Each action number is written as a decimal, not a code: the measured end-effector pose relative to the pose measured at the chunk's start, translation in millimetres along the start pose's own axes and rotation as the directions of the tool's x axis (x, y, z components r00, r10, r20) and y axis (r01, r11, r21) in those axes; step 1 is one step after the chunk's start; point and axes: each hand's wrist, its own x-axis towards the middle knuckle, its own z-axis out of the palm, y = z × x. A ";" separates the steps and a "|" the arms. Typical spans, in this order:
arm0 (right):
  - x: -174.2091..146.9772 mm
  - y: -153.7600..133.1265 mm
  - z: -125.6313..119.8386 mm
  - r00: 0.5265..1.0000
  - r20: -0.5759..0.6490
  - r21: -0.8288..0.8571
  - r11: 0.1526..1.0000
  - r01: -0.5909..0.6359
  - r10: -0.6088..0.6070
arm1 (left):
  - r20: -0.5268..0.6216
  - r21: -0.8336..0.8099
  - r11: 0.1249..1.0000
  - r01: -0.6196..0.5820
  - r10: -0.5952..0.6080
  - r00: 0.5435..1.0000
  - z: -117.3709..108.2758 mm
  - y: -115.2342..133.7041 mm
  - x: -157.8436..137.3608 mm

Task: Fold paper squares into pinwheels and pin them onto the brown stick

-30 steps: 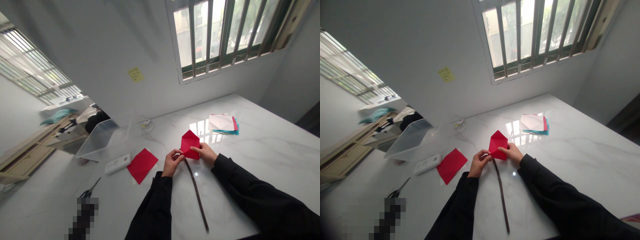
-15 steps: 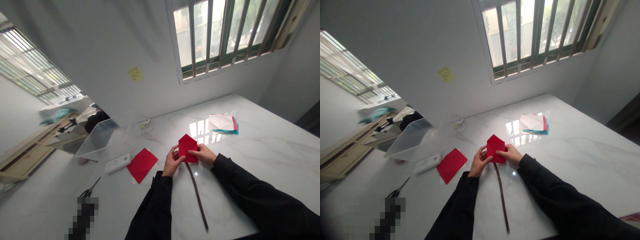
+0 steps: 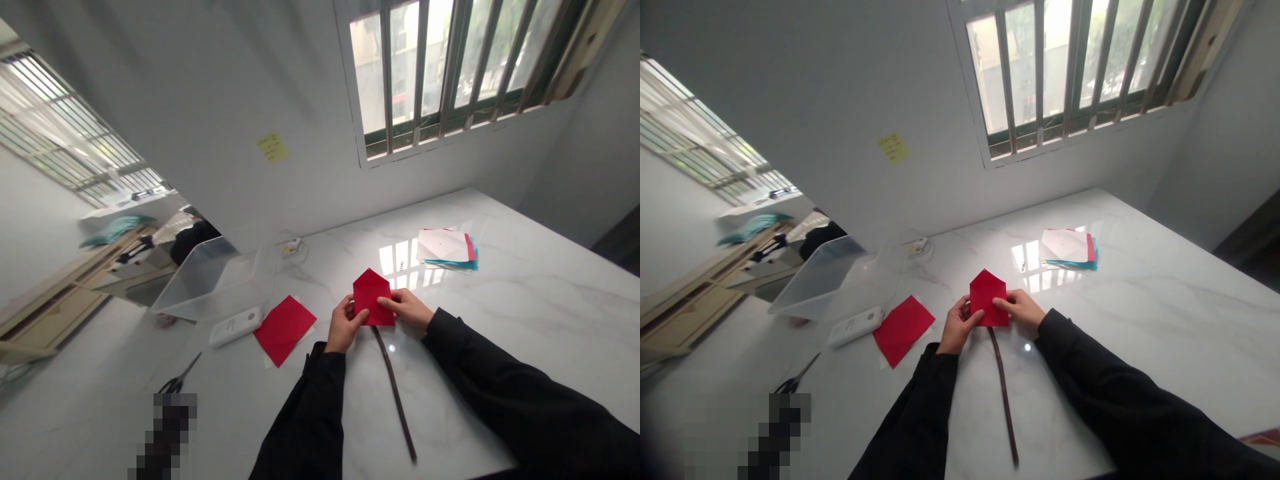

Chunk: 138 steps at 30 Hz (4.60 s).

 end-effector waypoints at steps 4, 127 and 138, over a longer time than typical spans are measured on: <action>0.7 3.2 0.0 0.999 -0.028 -0.070 0.997 0.035 -0.037 | -0.017 0.010 1.000 0.006 -0.006 1.000 0.5 1.0 0.1; -9.1 -10.1 11.8 0.991 0.000 -0.279 0.951 0.132 -0.137 | 0.120 0.090 0.995 0.038 -0.048 0.992 -2.8 11.9 -4.3; -4.6 -3.1 9.8 0.984 -0.163 -0.051 0.996 0.070 -0.077 | -0.033 -0.048 0.999 0.023 -0.024 0.999 -2.4 5.7 -0.6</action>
